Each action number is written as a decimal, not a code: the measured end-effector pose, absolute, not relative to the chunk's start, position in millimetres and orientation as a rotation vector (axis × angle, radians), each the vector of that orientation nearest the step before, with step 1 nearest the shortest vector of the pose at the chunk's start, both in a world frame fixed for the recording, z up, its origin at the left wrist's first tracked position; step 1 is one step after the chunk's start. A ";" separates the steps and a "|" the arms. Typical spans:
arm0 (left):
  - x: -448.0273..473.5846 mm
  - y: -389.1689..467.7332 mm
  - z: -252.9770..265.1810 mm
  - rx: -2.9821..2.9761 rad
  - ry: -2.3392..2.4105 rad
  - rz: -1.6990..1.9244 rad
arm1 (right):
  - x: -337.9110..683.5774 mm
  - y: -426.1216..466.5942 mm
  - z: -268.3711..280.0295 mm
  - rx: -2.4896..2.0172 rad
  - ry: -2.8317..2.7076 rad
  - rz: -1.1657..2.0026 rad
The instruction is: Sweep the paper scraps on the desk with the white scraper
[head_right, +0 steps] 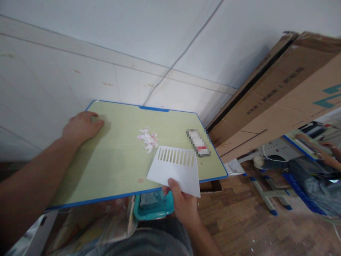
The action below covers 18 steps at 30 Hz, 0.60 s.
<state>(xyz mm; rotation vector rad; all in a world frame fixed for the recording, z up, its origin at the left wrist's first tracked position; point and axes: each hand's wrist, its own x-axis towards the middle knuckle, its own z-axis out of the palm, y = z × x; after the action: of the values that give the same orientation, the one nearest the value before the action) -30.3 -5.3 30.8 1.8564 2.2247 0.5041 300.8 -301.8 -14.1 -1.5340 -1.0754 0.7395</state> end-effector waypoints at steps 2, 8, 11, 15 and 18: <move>-30.2 -5.5 30.4 1.855 2.223 0.512 | 298.4 -302.5 -11.8 -1.545 -1.075 0.740; -30.8 -5.9 28.5 1.846 2.230 0.531 | 286.6 -302.6 -3.4 -1.523 -1.006 0.849; -30.6 -7.0 29.0 1.850 2.225 0.532 | 282.0 -301.2 0.6 -1.533 -1.032 0.830; -31.9 -6.6 27.9 1.858 2.207 0.547 | 276.8 -301.5 4.4 -1.548 -1.051 0.871; -32.9 -5.7 26.2 1.868 2.201 0.552 | 274.1 -302.0 6.1 -1.568 -1.059 0.845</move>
<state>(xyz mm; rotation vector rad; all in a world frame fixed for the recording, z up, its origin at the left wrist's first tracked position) -32.9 -5.7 26.2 1.8679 2.2008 0.5523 274.1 -302.0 6.1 -1.5678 -1.0588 0.8448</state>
